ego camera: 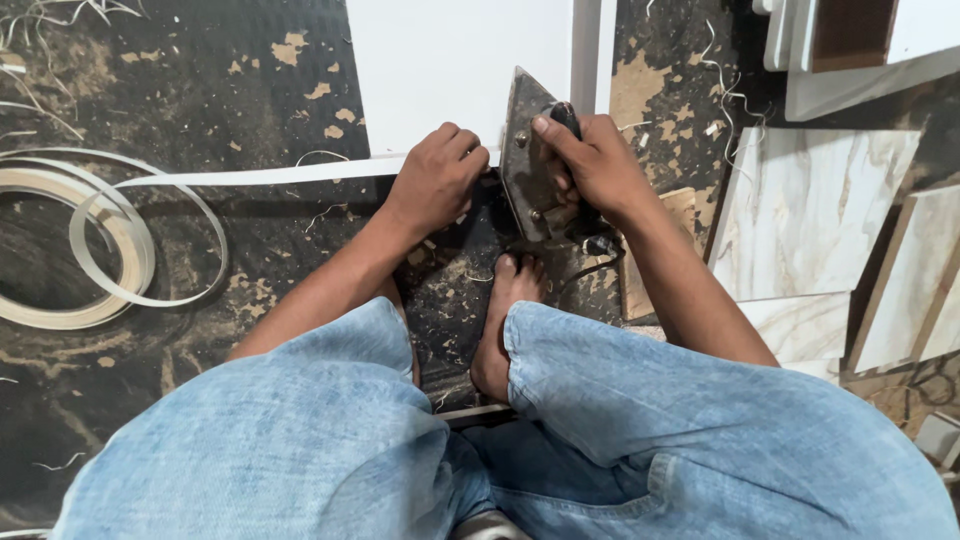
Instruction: The person applies white edge banding to the edges of rectangular wooden panels. They place the strip along the edge and use a hot iron to press and adhere it, then sand the edges with a sanding block to smooth the surface.
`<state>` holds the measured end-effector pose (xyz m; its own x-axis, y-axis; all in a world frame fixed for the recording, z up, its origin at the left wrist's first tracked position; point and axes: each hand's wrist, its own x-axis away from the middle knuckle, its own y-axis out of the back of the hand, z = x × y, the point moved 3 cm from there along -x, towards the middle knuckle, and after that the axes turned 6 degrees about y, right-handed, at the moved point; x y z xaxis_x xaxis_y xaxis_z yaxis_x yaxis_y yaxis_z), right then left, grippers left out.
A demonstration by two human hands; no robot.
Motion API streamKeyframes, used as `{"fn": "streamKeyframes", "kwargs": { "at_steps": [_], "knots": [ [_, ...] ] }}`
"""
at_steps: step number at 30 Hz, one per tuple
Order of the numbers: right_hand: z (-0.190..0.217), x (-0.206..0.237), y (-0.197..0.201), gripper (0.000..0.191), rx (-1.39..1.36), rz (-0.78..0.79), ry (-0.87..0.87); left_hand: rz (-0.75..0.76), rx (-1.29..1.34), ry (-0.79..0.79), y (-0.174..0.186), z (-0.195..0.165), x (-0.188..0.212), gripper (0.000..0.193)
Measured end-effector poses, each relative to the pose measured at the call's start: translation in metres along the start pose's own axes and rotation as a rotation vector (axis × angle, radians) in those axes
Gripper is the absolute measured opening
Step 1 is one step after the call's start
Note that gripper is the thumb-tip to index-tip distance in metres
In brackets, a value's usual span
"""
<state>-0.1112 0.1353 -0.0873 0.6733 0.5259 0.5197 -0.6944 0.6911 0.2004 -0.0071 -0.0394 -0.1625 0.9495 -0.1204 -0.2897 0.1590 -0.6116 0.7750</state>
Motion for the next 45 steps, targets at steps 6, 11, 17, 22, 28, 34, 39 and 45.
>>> {"fn": "streamKeyframes", "kwargs": {
  "at_steps": [6,11,17,22,28,34,39,45],
  "knots": [
    [0.007,0.000,-0.010,0.043,0.081,-0.003,-0.013,0.003,-0.069,-0.136,0.020,0.014,0.016,0.009],
    [0.011,-0.009,-0.029,0.045,0.097,0.042,-0.002,-0.025,-0.129,-0.105,0.034,0.020,0.028,0.012],
    [0.022,-0.018,-0.056,0.045,0.184,0.059,0.019,0.023,-0.179,-0.118,0.053,0.031,0.040,0.013],
    [0.032,-0.025,-0.083,0.046,0.059,0.133,0.029,-0.012,-0.264,-0.078,0.080,0.050,0.063,0.017],
    [0.039,-0.037,-0.110,0.044,0.106,0.155,0.012,-0.082,0.070,0.219,0.088,0.070,0.073,0.014],
    [0.046,-0.043,-0.126,0.046,0.106,0.193,0.068,0.386,0.687,0.779,0.059,0.142,0.049,0.042],
    [0.048,-0.047,-0.131,0.050,0.204,0.168,-0.017,0.560,0.775,0.725,0.041,0.172,0.056,0.037],
    [0.049,-0.052,-0.143,0.047,0.204,0.188,0.095,0.442,0.884,0.636,0.032,0.173,0.069,0.029]
  ]
}}
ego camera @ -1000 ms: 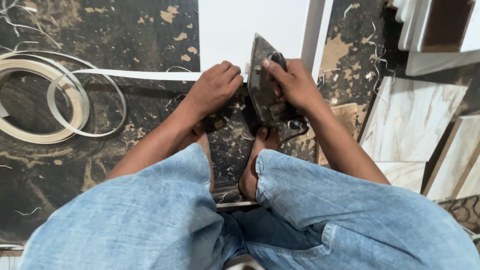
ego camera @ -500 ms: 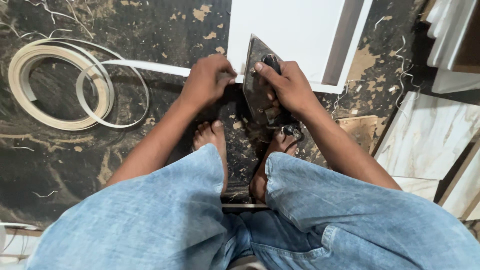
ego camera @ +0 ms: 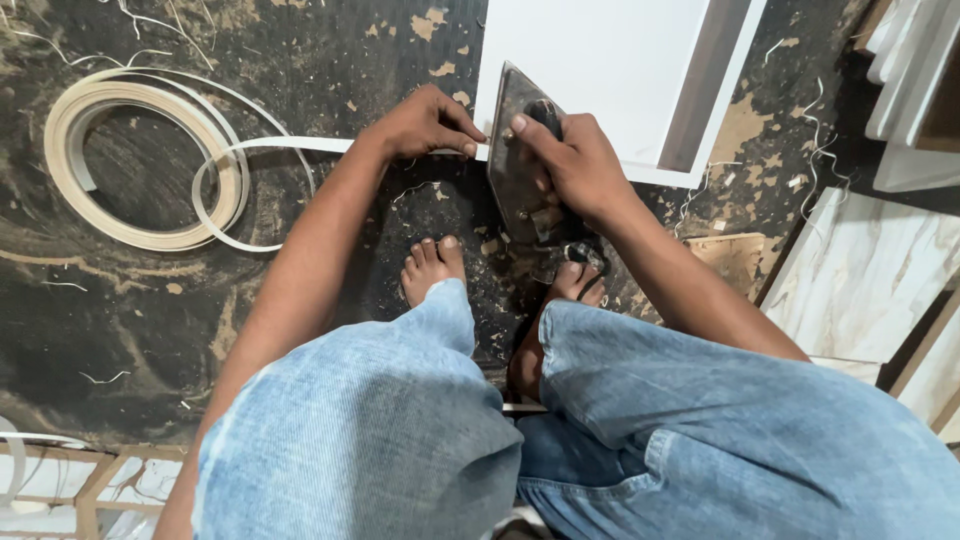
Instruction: The person applies white edge banding to the edges of rectangular wooden panels. They place the strip along the edge and use a hot iron to press and adhere it, then sand the edges with a sanding block to smooth the surface.
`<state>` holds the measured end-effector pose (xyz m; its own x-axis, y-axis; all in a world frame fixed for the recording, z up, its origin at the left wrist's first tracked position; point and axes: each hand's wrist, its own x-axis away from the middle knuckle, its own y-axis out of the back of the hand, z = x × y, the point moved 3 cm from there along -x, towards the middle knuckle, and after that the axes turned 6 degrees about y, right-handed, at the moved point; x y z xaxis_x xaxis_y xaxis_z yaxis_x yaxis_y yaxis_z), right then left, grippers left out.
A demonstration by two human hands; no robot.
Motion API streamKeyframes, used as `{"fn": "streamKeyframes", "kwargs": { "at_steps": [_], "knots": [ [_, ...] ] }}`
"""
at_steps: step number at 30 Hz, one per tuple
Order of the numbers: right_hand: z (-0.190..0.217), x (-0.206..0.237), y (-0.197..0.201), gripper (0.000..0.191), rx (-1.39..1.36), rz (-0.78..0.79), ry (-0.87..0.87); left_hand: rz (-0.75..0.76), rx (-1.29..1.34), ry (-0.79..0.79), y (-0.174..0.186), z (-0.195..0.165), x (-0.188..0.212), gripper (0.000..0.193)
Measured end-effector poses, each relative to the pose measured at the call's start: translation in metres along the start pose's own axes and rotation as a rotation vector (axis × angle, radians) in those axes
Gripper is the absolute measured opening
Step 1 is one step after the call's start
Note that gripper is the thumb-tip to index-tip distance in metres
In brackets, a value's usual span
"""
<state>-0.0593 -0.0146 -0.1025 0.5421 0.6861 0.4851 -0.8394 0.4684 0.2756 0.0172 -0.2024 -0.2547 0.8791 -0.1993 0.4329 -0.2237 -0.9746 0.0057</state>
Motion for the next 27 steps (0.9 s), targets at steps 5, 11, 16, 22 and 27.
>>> {"fn": "streamKeyframes", "kwargs": {
  "at_steps": [5,11,16,22,27],
  "knots": [
    [0.001,-0.004,-0.006,0.047,-0.002,-0.015,0.014,0.006,0.004,0.018,0.002,0.003,-0.001,0.027],
    [0.004,-0.005,-0.010,0.049,0.025,-0.025,0.000,0.011,0.010,0.001,-0.001,0.008,-0.001,0.021],
    [0.003,-0.006,-0.010,0.049,0.023,-0.023,0.007,-0.030,0.028,-0.071,-0.001,0.006,0.012,0.024],
    [0.002,-0.005,-0.009,0.049,0.058,-0.025,-0.017,-0.247,-0.211,-0.159,-0.007,-0.021,0.055,0.030],
    [0.005,-0.005,-0.010,0.049,0.033,-0.027,-0.011,-0.347,-0.421,-0.117,-0.016,-0.037,0.062,0.031]
  ]
}}
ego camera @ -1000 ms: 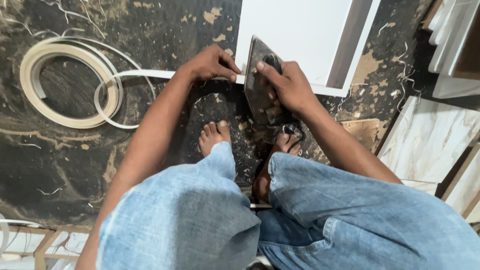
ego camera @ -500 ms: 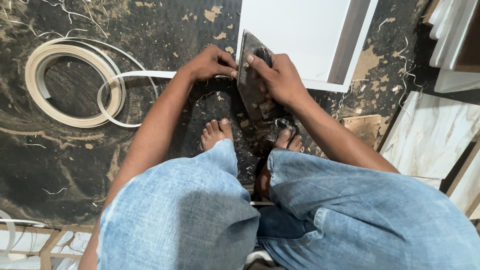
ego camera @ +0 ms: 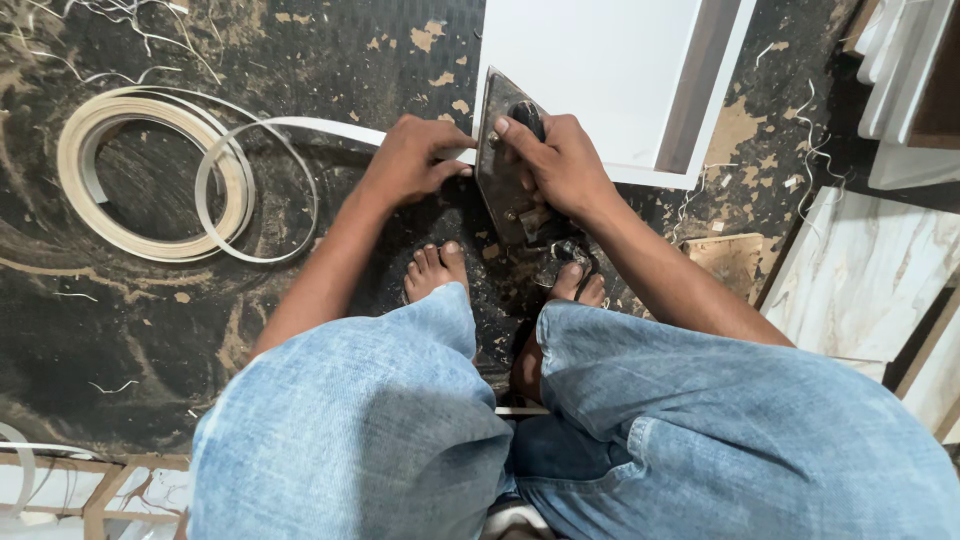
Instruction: The person applies white edge banding to the edges of rectangular wooden panels. They place the strip along the edge and use a hot iron to press and adhere it, then sand the edges with a sanding block to smooth the surface.
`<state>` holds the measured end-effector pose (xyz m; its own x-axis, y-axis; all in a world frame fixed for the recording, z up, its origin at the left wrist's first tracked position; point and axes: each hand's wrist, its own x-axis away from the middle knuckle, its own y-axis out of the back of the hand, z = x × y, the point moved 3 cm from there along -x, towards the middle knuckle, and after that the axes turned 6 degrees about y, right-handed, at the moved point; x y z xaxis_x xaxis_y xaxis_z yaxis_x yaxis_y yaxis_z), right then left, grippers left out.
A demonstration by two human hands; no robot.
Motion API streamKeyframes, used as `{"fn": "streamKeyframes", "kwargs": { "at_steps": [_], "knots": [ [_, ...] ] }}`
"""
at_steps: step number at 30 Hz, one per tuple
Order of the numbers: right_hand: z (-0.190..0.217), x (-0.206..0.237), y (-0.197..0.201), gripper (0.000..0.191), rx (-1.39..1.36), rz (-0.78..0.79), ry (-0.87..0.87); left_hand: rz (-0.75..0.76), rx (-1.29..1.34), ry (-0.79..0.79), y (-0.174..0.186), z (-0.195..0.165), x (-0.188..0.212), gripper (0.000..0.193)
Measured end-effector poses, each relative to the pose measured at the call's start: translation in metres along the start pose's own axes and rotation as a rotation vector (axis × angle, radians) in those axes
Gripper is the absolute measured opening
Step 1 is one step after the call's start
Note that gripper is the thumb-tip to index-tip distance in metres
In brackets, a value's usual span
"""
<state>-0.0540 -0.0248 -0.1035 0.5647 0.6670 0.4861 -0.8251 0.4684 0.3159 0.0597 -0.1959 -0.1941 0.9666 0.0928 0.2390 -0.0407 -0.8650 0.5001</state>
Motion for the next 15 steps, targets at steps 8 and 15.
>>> {"fn": "streamKeyframes", "kwargs": {
  "at_steps": [8,15],
  "knots": [
    [-0.001,-0.001,0.000,0.049,-0.019,-0.005,0.002,-0.114,-0.064,-0.270,-0.004,0.010,-0.004,0.027],
    [-0.004,-0.002,-0.001,0.051,0.006,-0.005,-0.001,-0.156,-0.297,-0.310,-0.017,0.029,-0.012,0.053]
  ]
}}
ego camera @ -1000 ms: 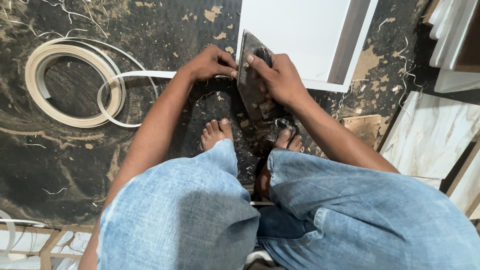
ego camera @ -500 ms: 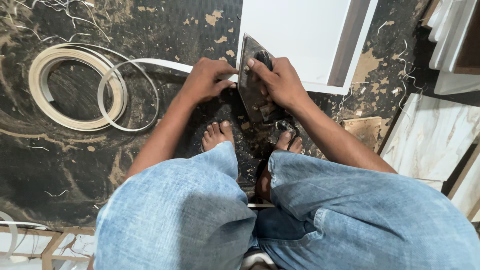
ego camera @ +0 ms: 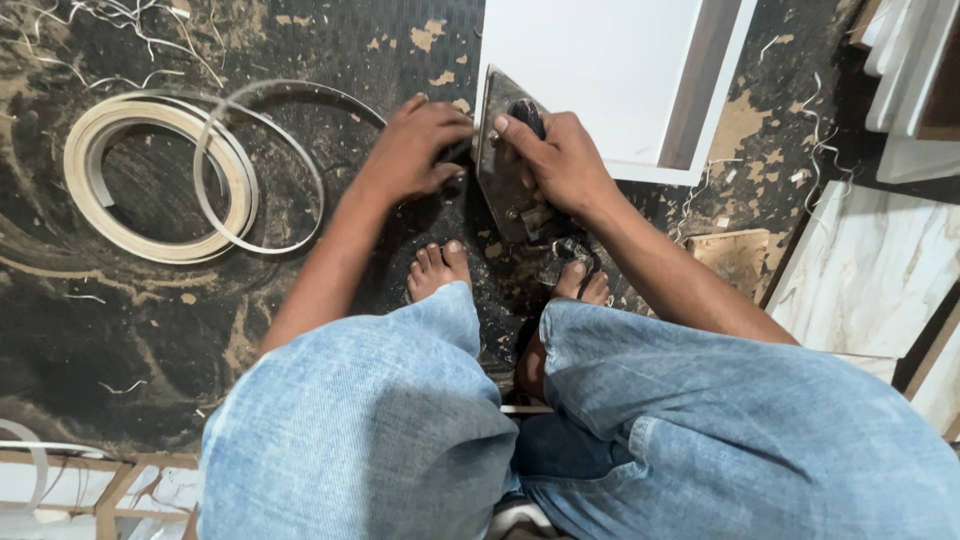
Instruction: The person applies white edge banding to the edges of rectangular wooden panels. They place the strip along the edge and use a hot iron to press and adhere it, then sand the edges with a sanding block to smooth the surface.
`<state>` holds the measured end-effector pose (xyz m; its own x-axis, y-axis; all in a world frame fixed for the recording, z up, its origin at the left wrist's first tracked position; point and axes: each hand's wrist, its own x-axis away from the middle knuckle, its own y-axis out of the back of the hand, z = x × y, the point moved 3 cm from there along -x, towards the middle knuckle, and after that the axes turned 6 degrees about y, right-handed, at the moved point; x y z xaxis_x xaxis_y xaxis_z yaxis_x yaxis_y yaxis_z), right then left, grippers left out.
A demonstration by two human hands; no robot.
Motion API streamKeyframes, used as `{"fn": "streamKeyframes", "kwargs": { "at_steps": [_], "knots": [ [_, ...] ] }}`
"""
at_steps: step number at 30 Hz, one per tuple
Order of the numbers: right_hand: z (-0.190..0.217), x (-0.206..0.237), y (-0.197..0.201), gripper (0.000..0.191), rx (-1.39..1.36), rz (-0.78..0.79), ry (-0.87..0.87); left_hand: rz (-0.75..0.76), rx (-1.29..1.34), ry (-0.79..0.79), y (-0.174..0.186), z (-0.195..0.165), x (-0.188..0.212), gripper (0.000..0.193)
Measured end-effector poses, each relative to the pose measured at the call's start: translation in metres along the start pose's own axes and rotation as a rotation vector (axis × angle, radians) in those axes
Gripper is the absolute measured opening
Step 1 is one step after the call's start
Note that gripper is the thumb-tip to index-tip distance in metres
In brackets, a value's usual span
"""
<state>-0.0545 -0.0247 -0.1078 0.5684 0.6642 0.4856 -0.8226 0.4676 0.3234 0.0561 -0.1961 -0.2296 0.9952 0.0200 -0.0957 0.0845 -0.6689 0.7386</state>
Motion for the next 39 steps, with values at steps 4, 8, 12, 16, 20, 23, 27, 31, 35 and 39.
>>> {"fn": "streamKeyframes", "kwargs": {
  "at_steps": [4,8,12,16,20,23,27,31,35,39],
  "knots": [
    [0.000,0.000,0.000,0.052,-0.017,-0.006,0.021,-0.043,0.084,0.115,-0.021,-0.005,0.006,0.032],
    [0.000,0.000,0.000,0.050,-0.025,-0.002,0.000,-0.091,0.142,0.129,-0.025,-0.006,0.010,0.028],
    [0.003,0.000,0.000,0.049,-0.016,0.007,0.004,-0.110,0.151,0.149,-0.022,-0.006,0.009,0.028],
    [0.004,0.001,0.000,0.050,-0.017,-0.001,0.002,-0.115,0.157,0.169,-0.021,-0.010,0.008,0.029],
    [0.004,0.001,0.000,0.051,-0.011,-0.006,-0.012,-0.091,0.163,0.188,-0.022,-0.010,0.008,0.028],
    [0.004,0.001,0.000,0.050,-0.004,-0.005,0.011,-0.100,0.170,0.186,-0.021,-0.009,0.008,0.028],
    [0.005,0.000,-0.001,0.050,-0.019,-0.004,0.020,-0.120,0.182,0.177,-0.018,-0.011,0.008,0.029],
    [0.003,0.002,0.001,0.052,-0.023,-0.008,-0.013,-0.107,0.186,0.187,-0.015,-0.014,0.007,0.029],
    [0.001,0.004,0.003,0.052,-0.018,-0.016,0.029,-0.103,0.185,0.194,-0.017,-0.014,0.007,0.030],
    [0.002,0.003,0.001,0.049,0.004,-0.025,0.025,-0.144,0.191,0.206,-0.020,-0.014,0.009,0.031]
  ]
}}
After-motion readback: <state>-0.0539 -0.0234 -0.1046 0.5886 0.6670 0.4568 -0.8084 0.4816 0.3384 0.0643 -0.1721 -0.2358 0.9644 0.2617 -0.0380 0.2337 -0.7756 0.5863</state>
